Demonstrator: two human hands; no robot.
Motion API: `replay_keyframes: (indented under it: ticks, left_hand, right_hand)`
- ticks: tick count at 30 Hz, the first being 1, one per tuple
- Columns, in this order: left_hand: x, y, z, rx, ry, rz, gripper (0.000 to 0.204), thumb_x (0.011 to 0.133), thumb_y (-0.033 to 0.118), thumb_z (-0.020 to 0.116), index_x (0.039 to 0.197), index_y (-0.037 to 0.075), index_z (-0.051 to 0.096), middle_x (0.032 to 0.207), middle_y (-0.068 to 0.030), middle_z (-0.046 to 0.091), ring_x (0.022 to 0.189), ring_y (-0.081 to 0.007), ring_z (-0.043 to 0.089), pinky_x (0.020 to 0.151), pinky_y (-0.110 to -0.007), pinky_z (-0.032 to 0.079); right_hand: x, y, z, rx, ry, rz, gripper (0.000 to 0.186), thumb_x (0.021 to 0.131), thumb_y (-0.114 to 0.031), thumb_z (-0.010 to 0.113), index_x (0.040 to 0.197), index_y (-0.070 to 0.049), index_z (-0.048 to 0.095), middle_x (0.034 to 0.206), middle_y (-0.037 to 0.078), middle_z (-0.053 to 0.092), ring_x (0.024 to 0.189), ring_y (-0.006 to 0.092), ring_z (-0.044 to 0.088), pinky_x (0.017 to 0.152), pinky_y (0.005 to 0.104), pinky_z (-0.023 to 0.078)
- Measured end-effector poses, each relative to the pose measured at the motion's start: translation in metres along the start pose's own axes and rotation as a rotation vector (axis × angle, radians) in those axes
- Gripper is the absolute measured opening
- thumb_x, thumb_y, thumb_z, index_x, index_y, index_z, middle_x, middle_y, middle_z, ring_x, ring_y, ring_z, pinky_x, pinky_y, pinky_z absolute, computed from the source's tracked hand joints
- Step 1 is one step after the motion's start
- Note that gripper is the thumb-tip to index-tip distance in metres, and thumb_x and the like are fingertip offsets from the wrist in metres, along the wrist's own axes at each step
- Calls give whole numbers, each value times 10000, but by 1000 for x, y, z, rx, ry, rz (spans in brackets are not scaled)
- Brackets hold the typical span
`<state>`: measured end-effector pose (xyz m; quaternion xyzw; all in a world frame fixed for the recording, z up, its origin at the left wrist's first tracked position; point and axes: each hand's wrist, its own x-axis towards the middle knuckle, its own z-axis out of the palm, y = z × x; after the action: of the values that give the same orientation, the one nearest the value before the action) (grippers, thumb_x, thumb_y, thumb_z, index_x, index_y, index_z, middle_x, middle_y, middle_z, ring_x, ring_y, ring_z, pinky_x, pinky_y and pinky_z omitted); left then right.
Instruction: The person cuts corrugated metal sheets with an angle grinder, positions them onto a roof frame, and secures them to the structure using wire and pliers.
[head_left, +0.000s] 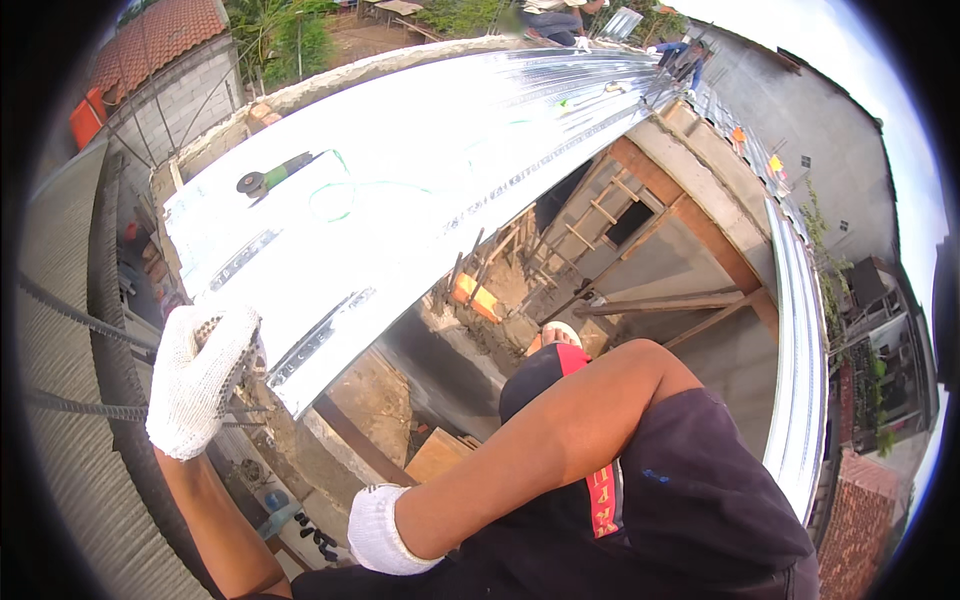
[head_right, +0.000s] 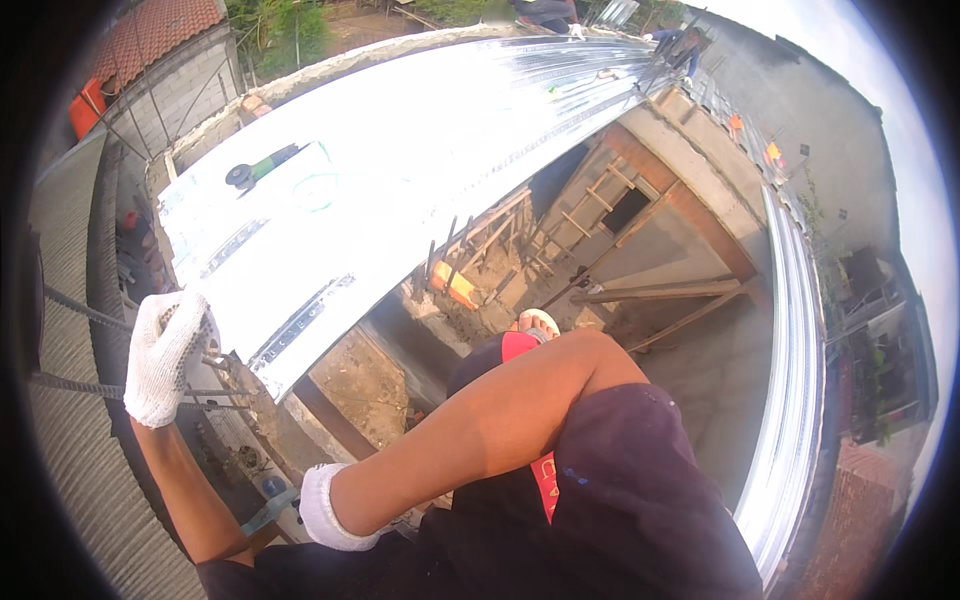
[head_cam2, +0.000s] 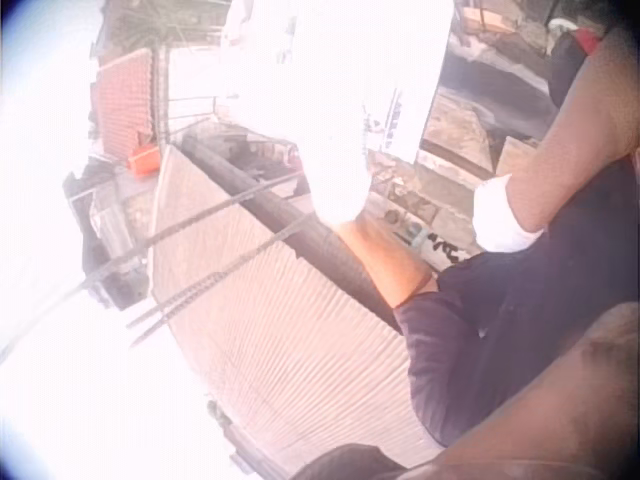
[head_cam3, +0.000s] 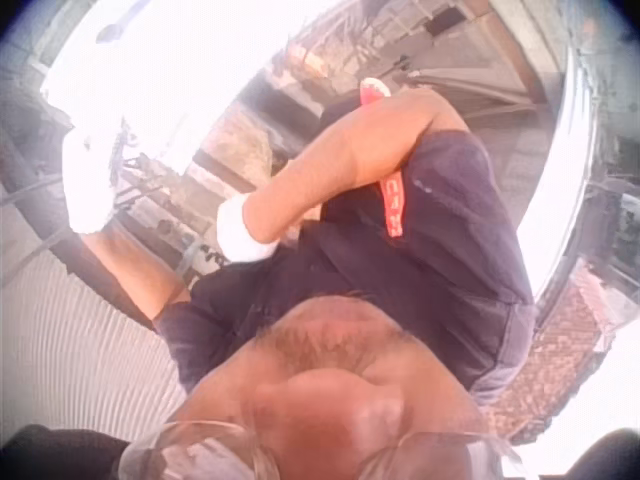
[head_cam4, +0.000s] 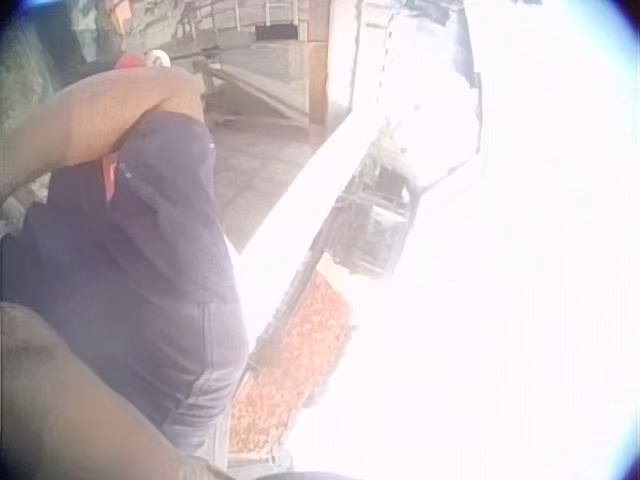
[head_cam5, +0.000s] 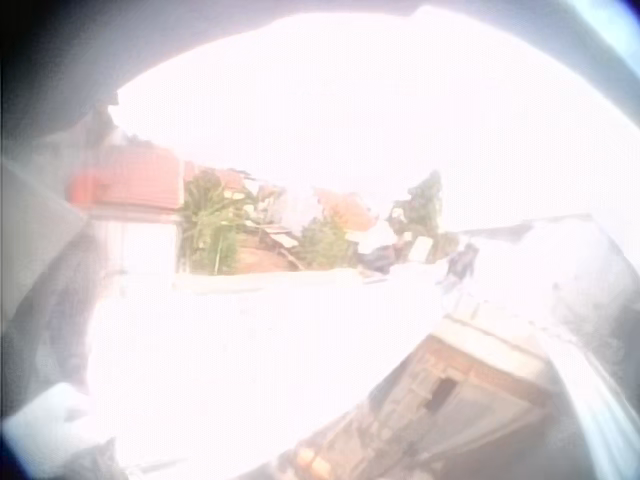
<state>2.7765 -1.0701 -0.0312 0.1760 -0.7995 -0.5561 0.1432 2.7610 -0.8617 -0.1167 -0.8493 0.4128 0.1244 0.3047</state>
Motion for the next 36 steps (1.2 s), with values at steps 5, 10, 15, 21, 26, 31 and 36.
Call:
replay_keyframes:
  ticks: [5,10,15,21,26,31,36]
  left_hand:
    - [1,1,21,6,50,41,424,1036,336,654,831,-31,705,668,2,611,616,-72,505,578,-269,386]
    - [3,9,17,52,-46,95,480,1040,337,622,728,-26,653,611,10,554,589,-58,480,554,-279,363]
    - [0,17,9,97,-61,51,489,1034,322,602,697,-30,638,599,7,546,570,-60,468,541,-282,351]
    - [1,6,13,40,14,91,504,1037,326,581,681,-23,647,572,17,528,541,-57,454,528,-277,337]
    - [2,10,15,90,5,81,518,1033,351,581,672,-15,649,565,21,528,528,-55,442,516,-280,324]
    - [2,7,15,95,11,77,522,1034,364,586,677,-11,652,566,17,530,524,-59,445,513,-280,327]
    - [3,9,19,83,2,98,521,1036,371,585,691,-13,656,577,0,562,539,-69,478,532,-283,351]
  right_hand:
    - [14,4,9,-28,-122,84,292,772,-312,839,1040,-196,853,1063,42,812,1020,283,767,825,428,605]
    - [7,6,5,26,-30,75,262,872,-332,730,1055,-184,847,1079,64,809,1033,289,760,839,451,592]
    - [15,8,-2,-6,-79,56,316,915,-340,655,1096,-150,832,1105,97,801,1061,312,751,860,457,581]
    - [20,13,5,-18,-26,81,322,892,-332,688,1099,-129,827,1105,106,798,1065,324,748,877,456,577]
    - [16,13,6,29,56,97,305,862,-306,722,1089,-133,831,1097,112,797,1059,334,747,880,463,577]
    - [24,16,9,-20,2,80,307,865,-311,718,1086,-130,831,1098,118,796,1057,342,746,879,466,576]
    - [22,16,10,-1,15,81,307,870,-299,715,1094,-123,829,1099,124,795,1060,349,745,879,468,575]
